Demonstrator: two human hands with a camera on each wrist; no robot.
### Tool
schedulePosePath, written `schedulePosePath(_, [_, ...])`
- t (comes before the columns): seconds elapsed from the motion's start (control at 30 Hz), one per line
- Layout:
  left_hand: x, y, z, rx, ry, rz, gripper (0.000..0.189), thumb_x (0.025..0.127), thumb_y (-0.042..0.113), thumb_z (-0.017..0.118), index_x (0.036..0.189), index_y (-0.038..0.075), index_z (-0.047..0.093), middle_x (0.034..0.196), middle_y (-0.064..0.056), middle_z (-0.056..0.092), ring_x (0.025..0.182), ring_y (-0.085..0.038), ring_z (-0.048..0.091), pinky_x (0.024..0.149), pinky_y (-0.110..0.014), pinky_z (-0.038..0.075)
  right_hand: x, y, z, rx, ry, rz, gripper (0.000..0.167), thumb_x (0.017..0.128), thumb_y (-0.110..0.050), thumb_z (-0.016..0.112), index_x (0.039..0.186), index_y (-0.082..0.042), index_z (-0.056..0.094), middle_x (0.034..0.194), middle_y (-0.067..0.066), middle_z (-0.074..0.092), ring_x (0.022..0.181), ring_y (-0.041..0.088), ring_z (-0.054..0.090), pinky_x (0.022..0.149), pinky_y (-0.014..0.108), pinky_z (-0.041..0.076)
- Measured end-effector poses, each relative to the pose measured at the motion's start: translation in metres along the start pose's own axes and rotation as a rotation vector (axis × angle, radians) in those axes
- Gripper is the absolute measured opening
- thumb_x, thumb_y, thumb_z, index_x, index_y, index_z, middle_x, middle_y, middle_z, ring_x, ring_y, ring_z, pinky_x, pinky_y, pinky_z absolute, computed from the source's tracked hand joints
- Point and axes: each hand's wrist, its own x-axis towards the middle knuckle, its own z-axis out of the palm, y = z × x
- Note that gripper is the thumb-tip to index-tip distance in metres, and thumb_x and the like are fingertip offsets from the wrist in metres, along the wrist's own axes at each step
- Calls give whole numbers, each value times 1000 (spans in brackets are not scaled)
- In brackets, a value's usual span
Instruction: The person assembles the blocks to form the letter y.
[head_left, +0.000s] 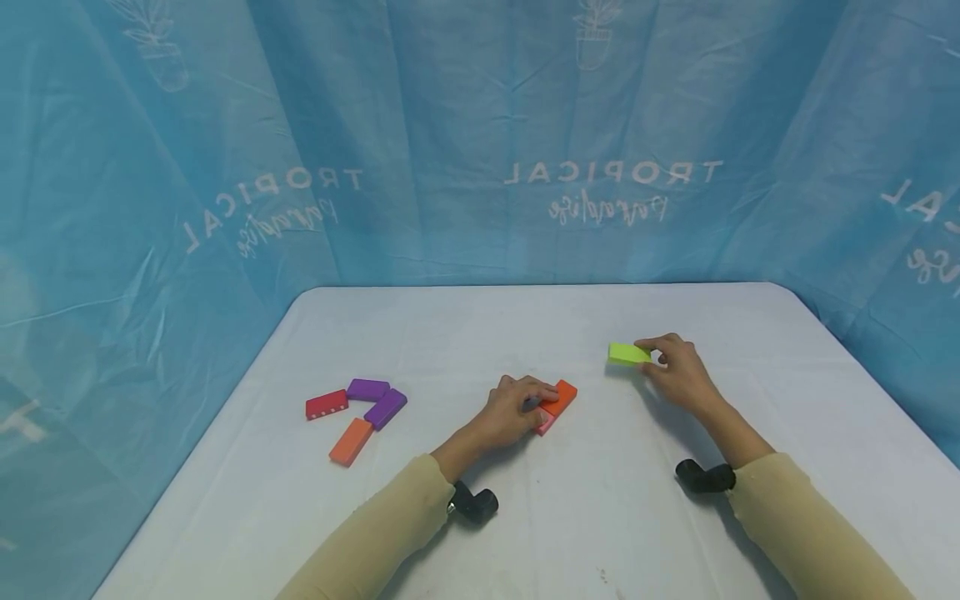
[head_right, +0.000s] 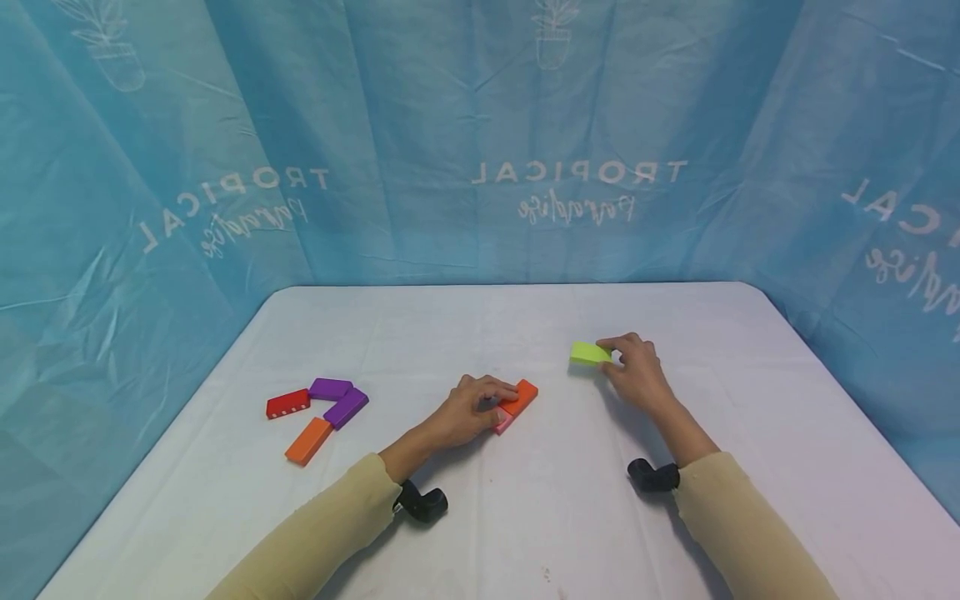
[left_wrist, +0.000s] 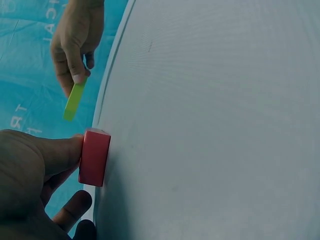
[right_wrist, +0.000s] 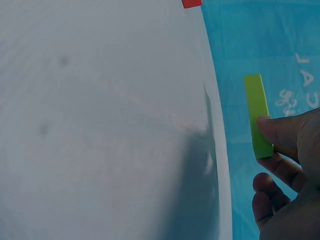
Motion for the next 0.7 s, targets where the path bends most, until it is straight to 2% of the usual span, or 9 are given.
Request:
schedulePosePath(0.3, [0,-2,-2,-2,-9,11,29,88,11,62,116,18,67,130,11,57,105,-15,40,95,-39,28,9,-10,8,11,-58,16,38,89,-9,61,126,-3,57,128,23,51,103,34,46,82,44,40])
schedulePosePath(0.5, [0,-2,-2,3,-9,25,30,88,10,61,117,17,67,131,10,57,107,-16,41,97,-40,27,14,-14,12,11,-82,28,38,89,-8,59,127,-5,57,130,21,49,105,33,44,84,47,41])
schedulePosePath(0.7, [1,-2,-1,7,-17,8,30,88,10,62,117,18,67,131,10,57,106,-15,41,94,-38,28,18,-15,16,6,-116,31,38,90,-8,58,128,-7,56,131,19,48,107,33,43,85,47,41])
